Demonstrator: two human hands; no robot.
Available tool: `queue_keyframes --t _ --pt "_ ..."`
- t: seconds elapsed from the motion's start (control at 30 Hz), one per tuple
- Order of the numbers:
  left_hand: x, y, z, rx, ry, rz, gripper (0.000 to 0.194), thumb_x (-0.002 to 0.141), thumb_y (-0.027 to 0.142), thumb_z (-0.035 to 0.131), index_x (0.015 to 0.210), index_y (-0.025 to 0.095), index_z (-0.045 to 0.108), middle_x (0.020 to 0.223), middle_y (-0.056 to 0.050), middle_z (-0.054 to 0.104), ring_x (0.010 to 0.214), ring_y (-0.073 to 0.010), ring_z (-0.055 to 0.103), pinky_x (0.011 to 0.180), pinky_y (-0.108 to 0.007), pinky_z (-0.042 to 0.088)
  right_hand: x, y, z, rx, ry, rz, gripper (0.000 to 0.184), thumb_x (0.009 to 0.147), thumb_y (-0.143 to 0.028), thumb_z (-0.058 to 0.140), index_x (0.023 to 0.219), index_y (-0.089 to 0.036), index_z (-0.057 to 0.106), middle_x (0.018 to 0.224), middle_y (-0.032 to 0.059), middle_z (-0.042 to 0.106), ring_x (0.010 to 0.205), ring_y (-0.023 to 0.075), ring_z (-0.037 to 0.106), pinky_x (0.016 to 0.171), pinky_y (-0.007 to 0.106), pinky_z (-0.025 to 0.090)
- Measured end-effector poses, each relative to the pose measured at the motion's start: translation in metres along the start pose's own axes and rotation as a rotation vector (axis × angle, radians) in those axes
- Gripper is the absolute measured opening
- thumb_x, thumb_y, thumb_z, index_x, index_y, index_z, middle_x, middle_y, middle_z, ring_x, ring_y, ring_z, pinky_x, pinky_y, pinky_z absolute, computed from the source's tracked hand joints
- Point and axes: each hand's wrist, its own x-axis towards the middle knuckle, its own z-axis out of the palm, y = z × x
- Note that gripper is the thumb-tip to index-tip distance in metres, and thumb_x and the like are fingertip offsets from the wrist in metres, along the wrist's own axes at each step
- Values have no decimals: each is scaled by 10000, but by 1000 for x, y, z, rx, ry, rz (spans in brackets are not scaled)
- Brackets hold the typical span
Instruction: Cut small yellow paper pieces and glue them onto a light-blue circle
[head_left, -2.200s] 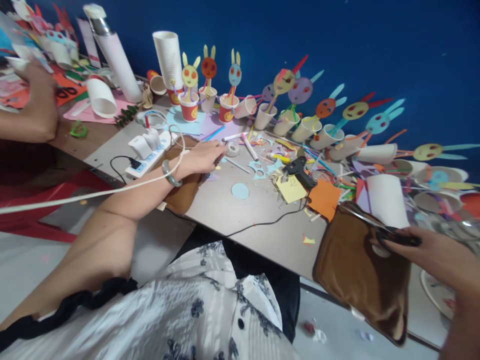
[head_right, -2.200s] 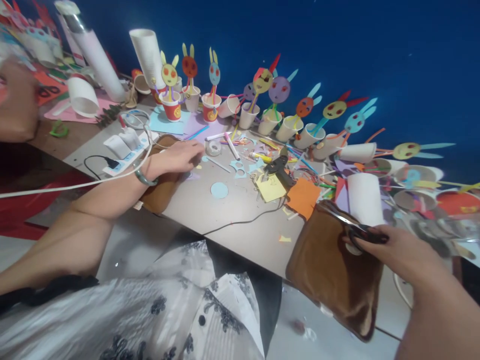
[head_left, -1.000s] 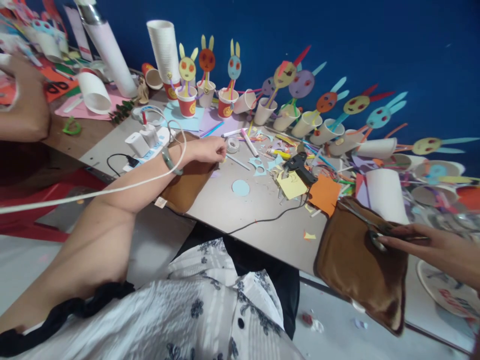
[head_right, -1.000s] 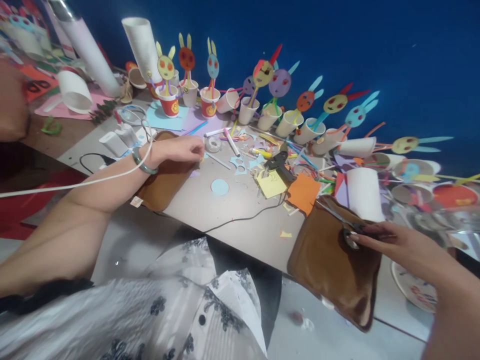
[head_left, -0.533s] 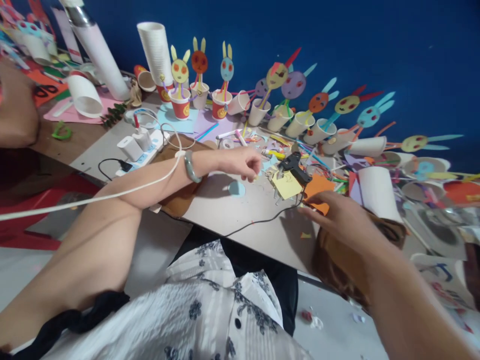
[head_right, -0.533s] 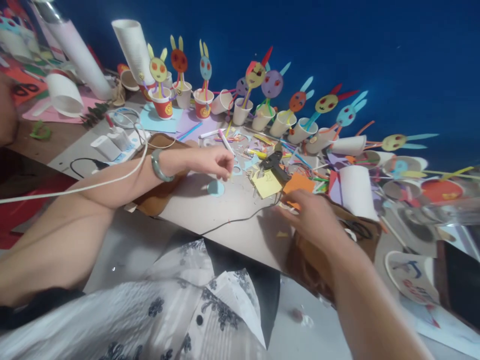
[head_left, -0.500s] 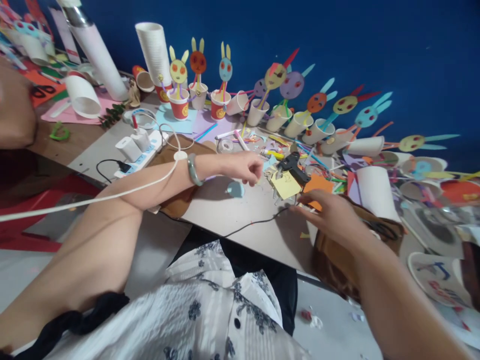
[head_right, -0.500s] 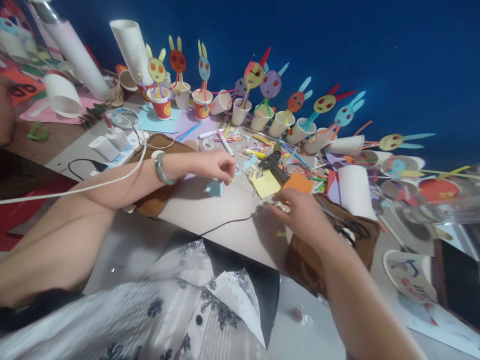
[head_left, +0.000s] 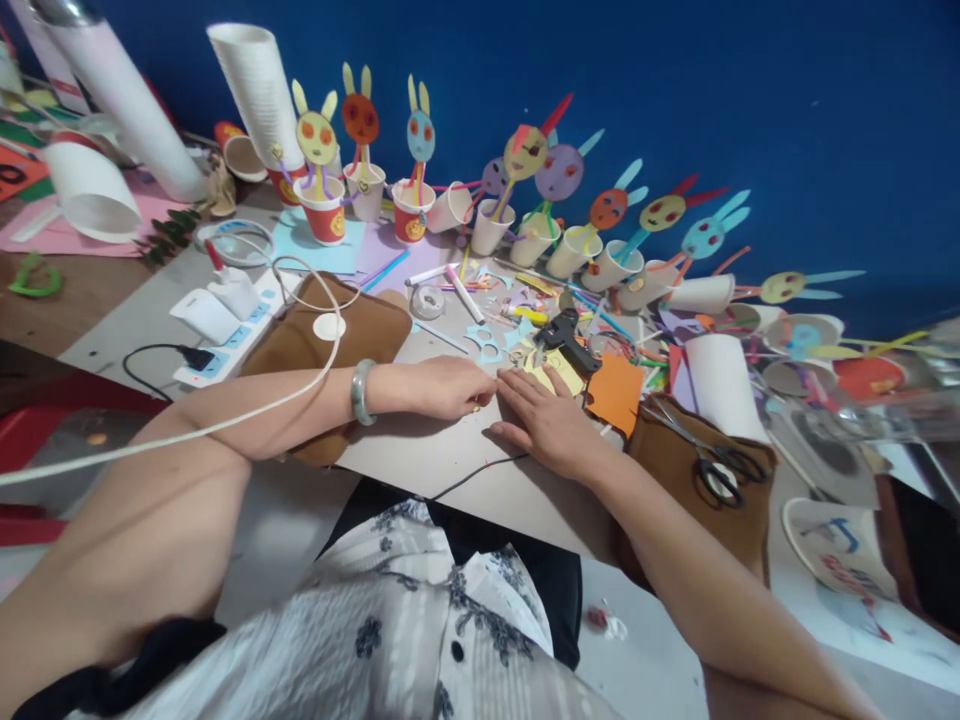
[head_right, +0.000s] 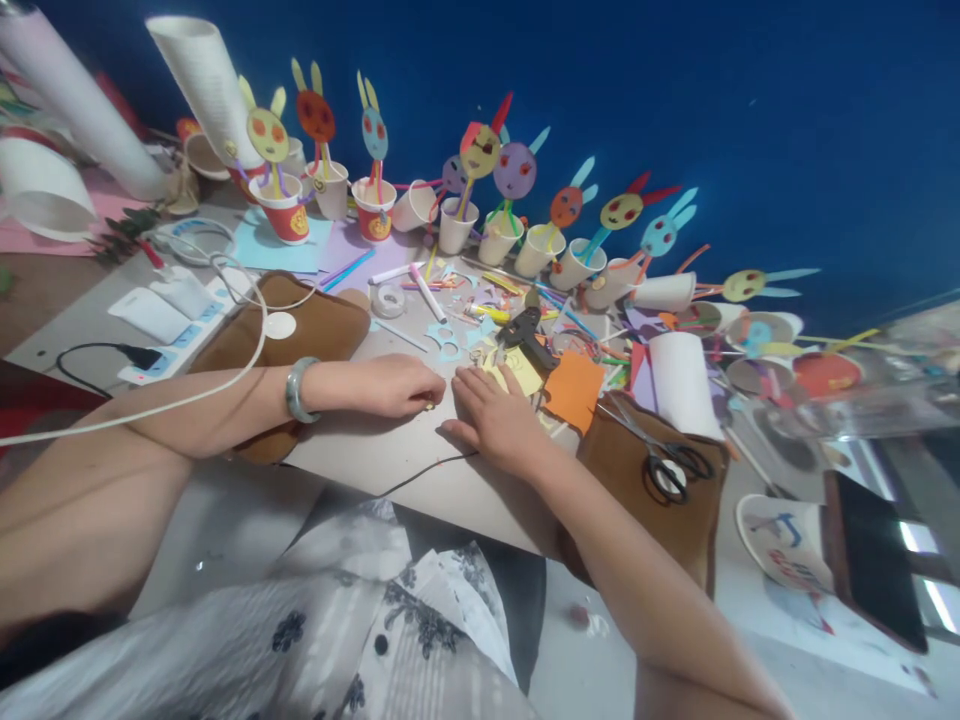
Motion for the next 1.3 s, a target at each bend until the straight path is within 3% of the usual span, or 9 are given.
queue_keyframes --t 0.2,0.4,0.5,0.57,0.67,0.83,0.93,1.1,1.3 --pt "1 -17 -7 -19 -70 -85 208 762 113 546 888 160 705 852 -55 708 699 -158 567 576 -267 320 -5 23 1 23 40 123 576 994 -530 396 1369 -136 583 1468 203 554 1393 348 490 1181 639 247" --pt "8 -19 -7 -155 0 -76 220 776 95 569 935 141 714 869 -50 711 703 -129 581 612 -232 377 -13 25 -23 311 181 211 427 983 -503 420 1218 -251 672 1298 95 704 1256 309 622 1215 627 200" --pt "11 -19 -2 -211 52 -87 235 788 93 573 972 129 716 825 -42 705 672 -117 575 609 -223 390 -13 17 -37 425 185 282 323 926 -481 526 1042 -262 734 1066 53 788 1033 294 721 1160 578 344" --pt "12 -20 2 -248 93 -93 245 787 96 578 988 131 714 793 -31 699 653 -111 574 604 -218 394 -10 13 -40 458 192 338 266 891 -453 570 930 -258 748 945 44 797 925 281 733 1033 514 475" --pt "14 -22 8 -295 133 -75 249 776 89 577 983 131 709 765 -21 691 646 -108 580 601 -212 400 1 18 -37 398 248 413 238 866 -416 595 900 -234 743 889 65 787 842 272 712 844 438 526" --pt "15 -22 11 -245 134 -53 247 755 61 563 939 129 713 765 -27 696 654 -118 581 601 -227 397 31 41 -21 83 226 489 307 856 -468 607 915 -206 755 922 130 751 916 331 658 828 479 453" --pt "16 -26 13 -194 242 -140 229 787 110 564 954 148 717 790 -36 708 687 -140 594 623 -251 407 49 45 -13 5 162 507 301 853 -453 618 946 -205 762 982 148 736 981 359 633 823 489 437" --pt "25 -41 19 -285 535 -226 255 795 124 549 995 160 704 875 -47 733 783 -159 627 729 -282 466 64 44 -7 -5 104 513 234 889 -290 518 815 -194 718 969 152 722 996 353 619 820 482 434" --pt "32 -51 16 -596 774 -207 189 790 85 546 945 116 649 959 -77 729 798 -121 626 749 -248 497 59 54 -17 346 333 511 156 893 -335 499 836 -228 596 865 97 708 766 237 620 674 365 468"
